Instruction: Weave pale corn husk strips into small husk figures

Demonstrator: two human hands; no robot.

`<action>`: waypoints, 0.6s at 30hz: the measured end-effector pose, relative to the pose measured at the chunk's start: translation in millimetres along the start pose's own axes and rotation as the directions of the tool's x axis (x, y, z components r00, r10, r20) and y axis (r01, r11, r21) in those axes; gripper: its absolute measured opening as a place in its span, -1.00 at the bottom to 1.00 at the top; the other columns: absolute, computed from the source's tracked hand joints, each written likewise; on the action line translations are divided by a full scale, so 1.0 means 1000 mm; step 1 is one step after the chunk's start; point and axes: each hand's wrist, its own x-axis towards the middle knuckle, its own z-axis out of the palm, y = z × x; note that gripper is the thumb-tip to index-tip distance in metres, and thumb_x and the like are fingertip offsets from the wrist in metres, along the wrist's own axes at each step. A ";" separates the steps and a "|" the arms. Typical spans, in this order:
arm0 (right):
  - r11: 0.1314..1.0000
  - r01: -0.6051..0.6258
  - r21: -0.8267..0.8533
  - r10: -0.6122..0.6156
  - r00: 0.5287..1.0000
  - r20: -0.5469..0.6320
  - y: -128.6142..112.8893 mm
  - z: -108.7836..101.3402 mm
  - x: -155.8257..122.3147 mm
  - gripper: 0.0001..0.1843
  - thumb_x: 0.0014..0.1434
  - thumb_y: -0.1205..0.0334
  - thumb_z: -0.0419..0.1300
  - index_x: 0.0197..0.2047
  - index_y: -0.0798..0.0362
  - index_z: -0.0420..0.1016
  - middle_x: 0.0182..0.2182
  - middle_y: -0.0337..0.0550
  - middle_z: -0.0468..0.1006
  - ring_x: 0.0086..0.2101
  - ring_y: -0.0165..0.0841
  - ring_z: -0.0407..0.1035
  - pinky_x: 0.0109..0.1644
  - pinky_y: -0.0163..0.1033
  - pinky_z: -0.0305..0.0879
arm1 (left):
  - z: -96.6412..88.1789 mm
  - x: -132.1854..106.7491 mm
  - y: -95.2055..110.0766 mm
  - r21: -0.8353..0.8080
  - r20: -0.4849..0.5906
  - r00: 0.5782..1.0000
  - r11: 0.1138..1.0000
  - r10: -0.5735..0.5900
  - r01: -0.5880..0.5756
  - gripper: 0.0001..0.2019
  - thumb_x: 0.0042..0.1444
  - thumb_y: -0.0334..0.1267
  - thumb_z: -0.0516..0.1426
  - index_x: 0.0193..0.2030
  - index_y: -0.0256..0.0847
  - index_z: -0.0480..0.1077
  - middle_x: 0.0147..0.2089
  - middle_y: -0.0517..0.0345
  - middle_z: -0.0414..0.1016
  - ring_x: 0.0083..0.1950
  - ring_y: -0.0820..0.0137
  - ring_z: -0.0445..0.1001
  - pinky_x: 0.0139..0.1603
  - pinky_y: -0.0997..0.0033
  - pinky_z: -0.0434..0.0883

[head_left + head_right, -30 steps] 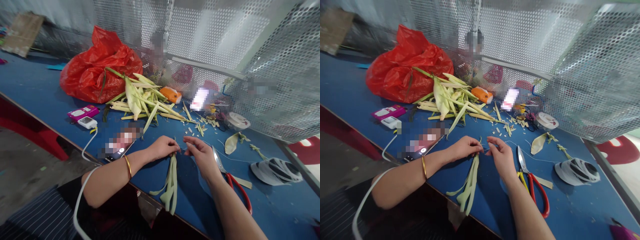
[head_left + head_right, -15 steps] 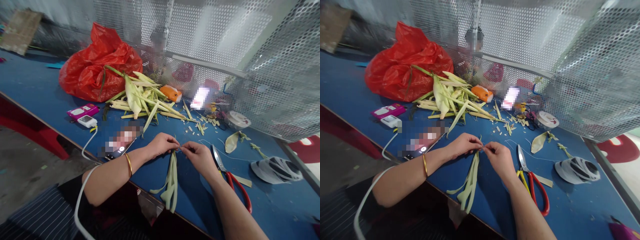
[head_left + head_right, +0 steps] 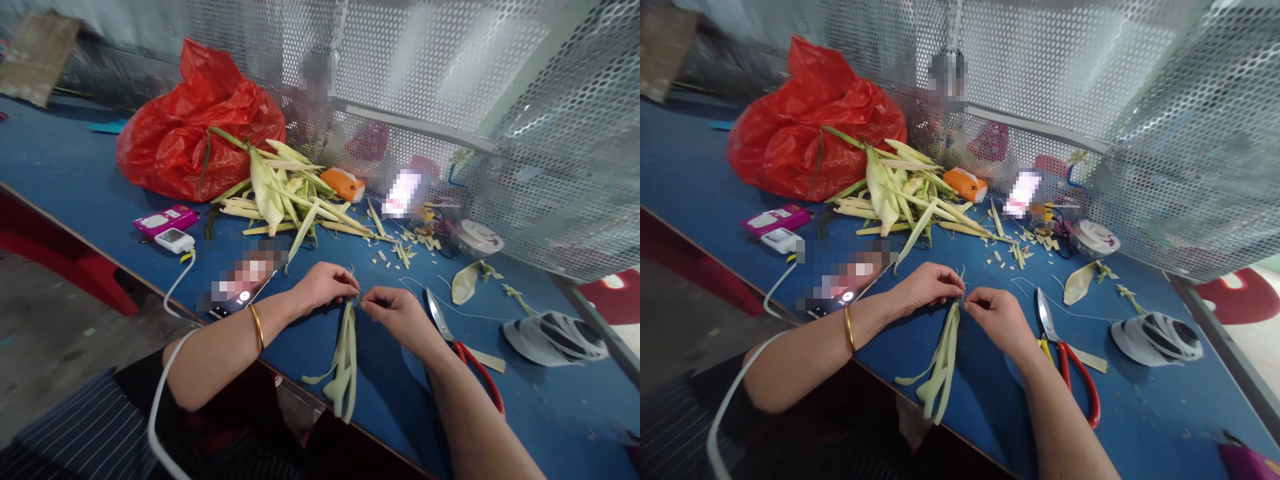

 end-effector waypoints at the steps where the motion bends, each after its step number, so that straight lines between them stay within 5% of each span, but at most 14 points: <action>1: 1.000 0.000 0.017 0.000 1.000 0.007 0.000 0.000 0.000 -0.77 0.10 0.07 0.20 -0.41 0.04 0.56 -0.54 -0.28 0.47 -0.49 -0.40 0.27 -0.36 -0.29 0.21 | 0.000 0.000 0.000 -0.003 0.002 1.000 1.000 0.001 -0.001 -0.89 -0.11 -0.33 0.27 -0.39 -0.28 0.52 -0.53 0.25 0.43 -0.59 0.60 0.26 -0.62 0.58 0.11; 5: 0.999 0.018 0.048 -0.019 1.000 0.020 -0.003 -0.004 -0.001 -0.77 0.09 0.08 0.22 -0.44 0.04 0.56 -0.54 -0.26 0.50 -0.47 -0.38 0.32 -0.36 -0.28 0.24 | 0.000 -0.003 0.002 -0.002 0.015 1.000 1.000 0.003 -0.003 -0.91 -0.13 -0.34 0.28 -0.42 -0.28 0.52 -0.54 0.25 0.43 -0.58 0.60 0.26 -0.58 0.57 0.14; 11: 0.963 0.073 0.260 0.003 0.960 -0.280 0.000 -0.003 0.007 -0.67 0.10 0.11 0.15 -0.07 0.04 0.46 -0.21 -0.08 0.63 -0.45 -0.38 0.45 -0.21 -0.18 0.39 | -0.001 0.000 0.001 0.008 0.059 0.995 0.997 0.079 -0.079 -0.92 -0.17 -0.37 0.30 -0.45 -0.28 0.53 -0.53 0.24 0.46 -0.50 0.55 0.33 -0.44 0.53 0.26; 18: 0.946 0.130 0.298 -0.107 0.990 -0.089 0.011 0.019 0.015 -0.72 0.08 0.24 0.10 -0.11 0.03 0.45 -0.22 -0.10 0.65 -0.26 -0.30 0.52 -0.16 -0.19 0.42 | -0.004 0.004 -0.004 0.102 0.143 0.972 0.974 0.187 -0.202 -0.93 -0.11 -0.43 0.26 -0.42 -0.25 0.54 -0.44 0.23 0.57 -0.34 0.46 0.52 -0.21 0.50 0.36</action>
